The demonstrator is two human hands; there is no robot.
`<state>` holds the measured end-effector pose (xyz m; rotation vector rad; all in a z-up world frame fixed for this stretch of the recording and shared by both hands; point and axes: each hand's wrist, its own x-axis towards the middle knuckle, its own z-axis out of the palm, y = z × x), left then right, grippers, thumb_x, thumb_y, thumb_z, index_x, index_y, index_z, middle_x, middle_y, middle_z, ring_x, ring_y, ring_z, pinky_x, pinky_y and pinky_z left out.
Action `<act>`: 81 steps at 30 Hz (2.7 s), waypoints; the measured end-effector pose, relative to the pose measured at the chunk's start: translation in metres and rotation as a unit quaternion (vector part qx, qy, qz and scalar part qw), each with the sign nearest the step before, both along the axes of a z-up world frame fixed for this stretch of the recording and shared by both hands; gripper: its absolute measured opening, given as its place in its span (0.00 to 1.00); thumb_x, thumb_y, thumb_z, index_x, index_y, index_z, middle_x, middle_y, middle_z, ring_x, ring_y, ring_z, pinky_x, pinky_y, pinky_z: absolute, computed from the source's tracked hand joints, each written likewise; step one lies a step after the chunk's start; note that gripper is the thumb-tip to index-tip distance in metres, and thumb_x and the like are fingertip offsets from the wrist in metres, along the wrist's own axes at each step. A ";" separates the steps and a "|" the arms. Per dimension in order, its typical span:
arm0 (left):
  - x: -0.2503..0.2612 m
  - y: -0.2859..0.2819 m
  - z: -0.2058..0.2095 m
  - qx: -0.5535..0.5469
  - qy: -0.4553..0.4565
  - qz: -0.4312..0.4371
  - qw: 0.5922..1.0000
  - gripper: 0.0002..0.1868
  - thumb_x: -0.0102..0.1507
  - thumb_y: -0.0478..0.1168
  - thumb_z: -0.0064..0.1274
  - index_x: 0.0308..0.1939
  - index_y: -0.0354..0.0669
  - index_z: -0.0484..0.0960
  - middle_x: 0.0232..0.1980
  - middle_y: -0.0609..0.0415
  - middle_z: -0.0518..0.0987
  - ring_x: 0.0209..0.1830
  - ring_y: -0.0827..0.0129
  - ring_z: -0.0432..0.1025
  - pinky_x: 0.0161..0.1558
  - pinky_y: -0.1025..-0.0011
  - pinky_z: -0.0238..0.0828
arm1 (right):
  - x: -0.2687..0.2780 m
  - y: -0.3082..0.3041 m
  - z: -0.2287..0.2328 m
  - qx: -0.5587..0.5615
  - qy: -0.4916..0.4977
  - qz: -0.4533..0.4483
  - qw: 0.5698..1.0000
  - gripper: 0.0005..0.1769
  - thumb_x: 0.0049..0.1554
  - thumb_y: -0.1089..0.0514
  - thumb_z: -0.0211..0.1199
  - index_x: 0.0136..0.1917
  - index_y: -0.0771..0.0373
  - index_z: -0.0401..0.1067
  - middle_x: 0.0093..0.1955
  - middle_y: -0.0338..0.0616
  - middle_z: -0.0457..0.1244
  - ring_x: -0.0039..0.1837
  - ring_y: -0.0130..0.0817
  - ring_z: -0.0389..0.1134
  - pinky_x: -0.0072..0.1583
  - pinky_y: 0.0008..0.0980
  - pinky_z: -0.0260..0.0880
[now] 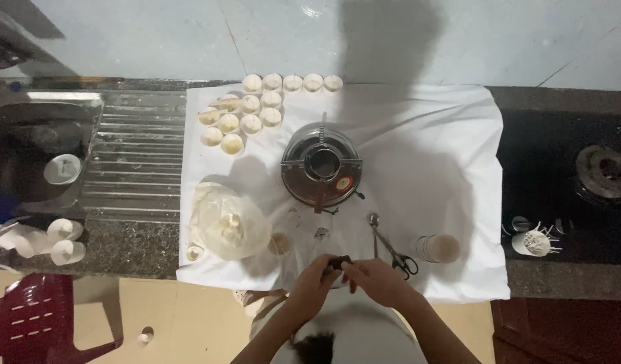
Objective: Preparing candle molds by inserting wicks and managing a wax melting pot on a burner.
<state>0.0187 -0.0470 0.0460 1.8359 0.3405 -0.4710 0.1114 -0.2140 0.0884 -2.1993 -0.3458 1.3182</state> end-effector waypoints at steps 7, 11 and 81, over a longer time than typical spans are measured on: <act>0.001 -0.011 -0.021 -0.006 -0.011 -0.024 1.000 0.16 0.71 0.48 0.42 0.59 0.47 0.74 0.51 0.52 0.79 0.47 0.62 0.74 0.48 0.65 0.70 | -0.009 -0.018 -0.035 0.155 -0.077 -0.051 0.984 0.29 0.63 0.48 0.54 0.77 0.44 0.56 0.51 0.37 0.67 0.45 0.30 0.64 0.48 0.31 0.65; -0.001 -0.016 -0.036 0.020 0.006 -0.054 0.998 0.14 0.72 0.49 0.40 0.51 0.46 0.75 0.46 0.54 0.78 0.41 0.63 0.71 0.42 0.65 0.66 | -0.010 -0.022 -0.062 0.053 -0.103 -0.036 0.993 0.21 0.63 0.39 0.48 0.44 0.54 0.70 0.34 0.35 0.66 0.38 0.29 0.64 0.43 0.32 0.60; -0.042 0.037 -0.101 -0.043 0.139 0.030 0.989 0.20 0.67 0.48 0.42 0.57 0.53 0.85 0.25 0.60 0.75 0.28 0.76 0.67 0.39 0.76 0.61 | 0.003 -0.077 -0.080 -0.052 -0.427 -0.339 0.836 0.16 0.56 0.51 0.69 0.55 0.53 0.70 0.64 0.40 0.55 0.70 0.36 0.57 0.57 0.44 0.68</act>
